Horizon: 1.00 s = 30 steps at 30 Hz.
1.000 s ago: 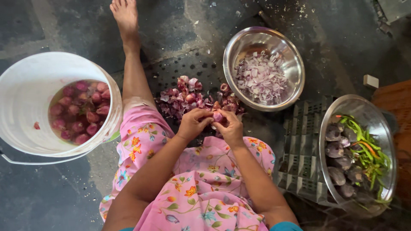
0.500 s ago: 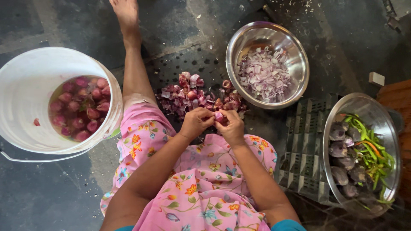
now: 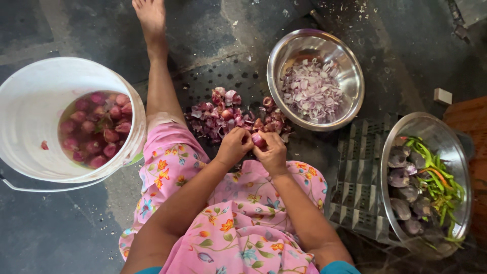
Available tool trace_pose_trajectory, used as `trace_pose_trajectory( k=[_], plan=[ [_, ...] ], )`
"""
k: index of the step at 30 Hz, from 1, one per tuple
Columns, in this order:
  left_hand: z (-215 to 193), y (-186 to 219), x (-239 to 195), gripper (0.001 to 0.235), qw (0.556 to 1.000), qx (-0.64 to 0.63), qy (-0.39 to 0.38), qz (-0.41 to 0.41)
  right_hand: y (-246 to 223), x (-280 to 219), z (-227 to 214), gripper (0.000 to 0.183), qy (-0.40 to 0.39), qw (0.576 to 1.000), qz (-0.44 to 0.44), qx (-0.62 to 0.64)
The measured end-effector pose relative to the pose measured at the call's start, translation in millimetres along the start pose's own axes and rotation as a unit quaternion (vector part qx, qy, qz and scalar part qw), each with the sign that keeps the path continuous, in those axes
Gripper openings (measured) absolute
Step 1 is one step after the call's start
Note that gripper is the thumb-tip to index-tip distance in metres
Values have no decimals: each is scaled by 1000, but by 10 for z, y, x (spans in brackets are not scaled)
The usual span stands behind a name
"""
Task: The person sits on the floor and peels red onions by hand, removing the outer skins and placing the peeled onions into a metal bowl. The person also occasionally reaches into a bucket of water to retrieve more onions.
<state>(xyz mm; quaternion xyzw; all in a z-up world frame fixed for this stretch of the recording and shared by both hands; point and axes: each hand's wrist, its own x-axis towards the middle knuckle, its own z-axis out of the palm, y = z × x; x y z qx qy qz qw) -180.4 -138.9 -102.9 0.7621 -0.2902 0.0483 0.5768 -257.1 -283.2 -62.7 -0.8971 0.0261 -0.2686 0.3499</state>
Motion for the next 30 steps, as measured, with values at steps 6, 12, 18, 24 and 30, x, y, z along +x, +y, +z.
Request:
trace_pose_trajectory(
  k=[6, 12, 18, 24, 30],
  plan=[
    [104, -275, -50, 6, 960, -201, -52, -187, 61, -44, -35, 43, -47, 983, 102, 145],
    [119, -443, -42, 8, 875, -418, -48, -239, 306, -125, 9, 48, -87, 884, 174, 425],
    [-127, -74, 51, 21, 983, -131, -7, -125, 425, -137, 114, 46, -57, 885, 216, 409],
    [-206, 239, 123, 14, 995, -77, -1, -66, 312, -103, 149, 50, -25, 924, 185, 332],
    [-180, 219, 83, 17, 996, -66, -28, -49, 277, -89, 95, 52, -35, 951, 175, 253]
  ],
)
